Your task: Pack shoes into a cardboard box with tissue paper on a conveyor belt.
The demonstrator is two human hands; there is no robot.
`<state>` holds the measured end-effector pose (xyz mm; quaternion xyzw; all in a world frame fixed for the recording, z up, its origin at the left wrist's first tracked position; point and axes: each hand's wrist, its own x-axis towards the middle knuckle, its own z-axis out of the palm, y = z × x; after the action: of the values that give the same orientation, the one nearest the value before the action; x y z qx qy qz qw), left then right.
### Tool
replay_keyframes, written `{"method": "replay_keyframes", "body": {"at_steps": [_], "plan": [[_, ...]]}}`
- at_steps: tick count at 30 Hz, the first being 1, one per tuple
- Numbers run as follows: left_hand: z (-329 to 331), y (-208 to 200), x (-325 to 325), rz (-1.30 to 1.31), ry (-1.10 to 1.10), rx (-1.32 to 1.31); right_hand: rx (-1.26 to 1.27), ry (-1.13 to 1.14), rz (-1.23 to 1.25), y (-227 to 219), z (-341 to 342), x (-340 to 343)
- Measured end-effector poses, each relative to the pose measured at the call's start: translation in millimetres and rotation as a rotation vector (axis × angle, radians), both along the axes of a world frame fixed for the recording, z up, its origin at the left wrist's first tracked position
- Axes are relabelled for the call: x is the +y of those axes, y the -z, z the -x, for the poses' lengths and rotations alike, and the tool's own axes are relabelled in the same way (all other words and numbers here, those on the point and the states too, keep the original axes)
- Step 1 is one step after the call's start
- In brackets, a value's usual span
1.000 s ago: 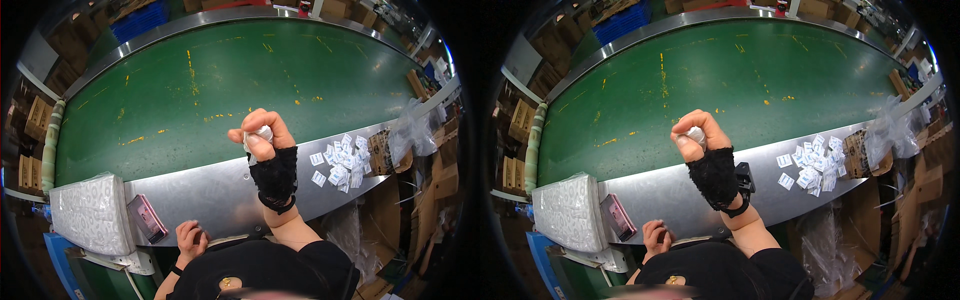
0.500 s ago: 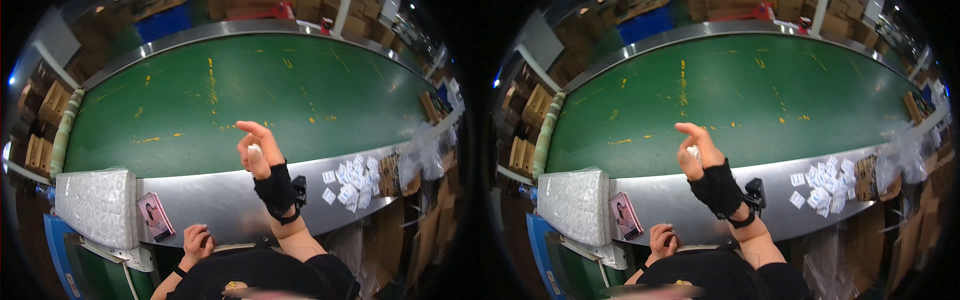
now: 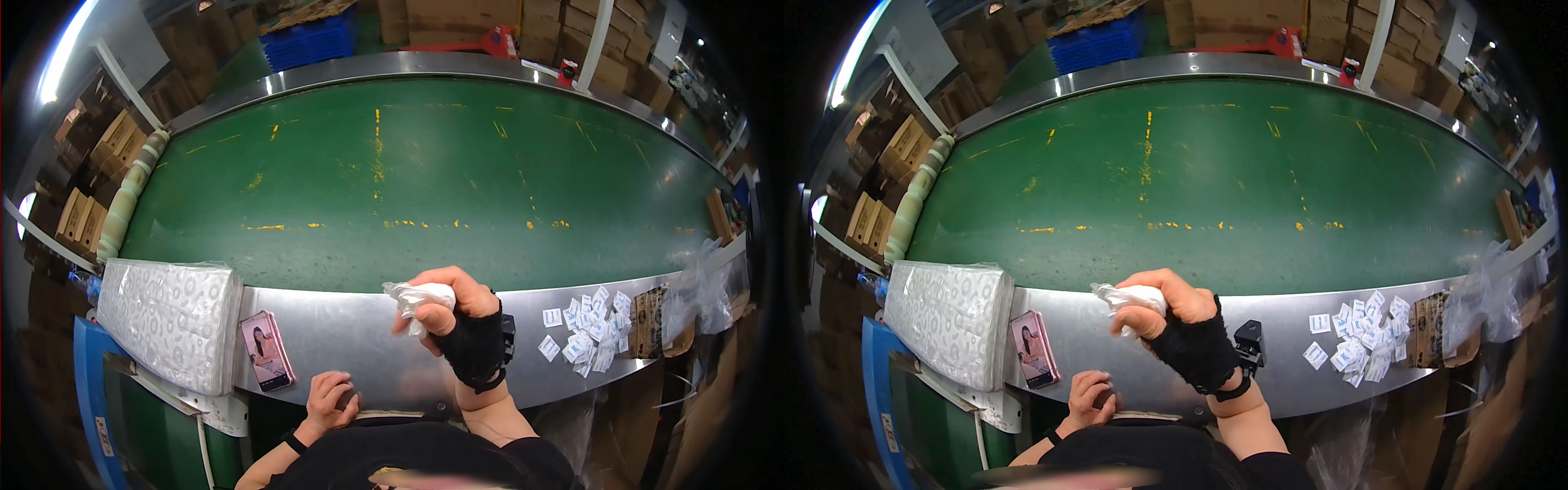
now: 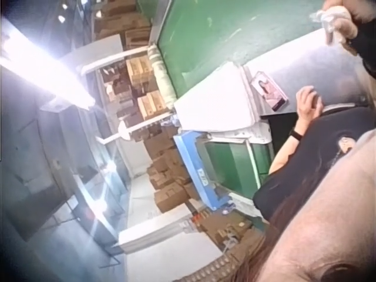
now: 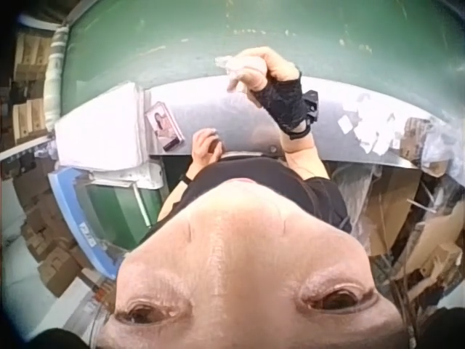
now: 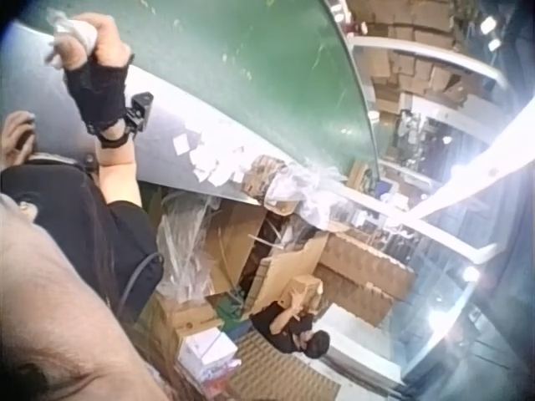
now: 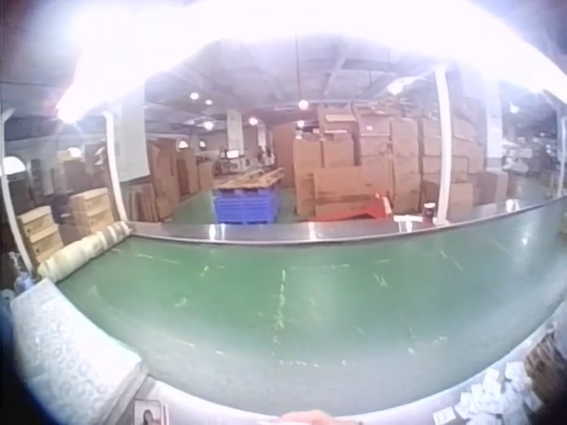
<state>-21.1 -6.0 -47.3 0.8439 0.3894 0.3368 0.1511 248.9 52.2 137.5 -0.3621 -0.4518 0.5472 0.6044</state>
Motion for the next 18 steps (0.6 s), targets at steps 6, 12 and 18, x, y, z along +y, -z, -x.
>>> {"method": "replay_keyframes", "body": {"at_steps": [6,12,18], "plan": [[0.1,2.2,-2.2,0.012,-0.015,-0.017,-0.015,0.145,-0.208,2.1,7.8,-7.5],[-6.4,-6.1,-0.2,0.013,-0.05,0.043,0.451,-0.315,0.005,-19.6,3.0,-28.0],[-6.1,-1.3,1.6,0.008,-0.044,0.02,0.422,-0.596,-0.175,-9.1,-12.6,-34.6]]}}
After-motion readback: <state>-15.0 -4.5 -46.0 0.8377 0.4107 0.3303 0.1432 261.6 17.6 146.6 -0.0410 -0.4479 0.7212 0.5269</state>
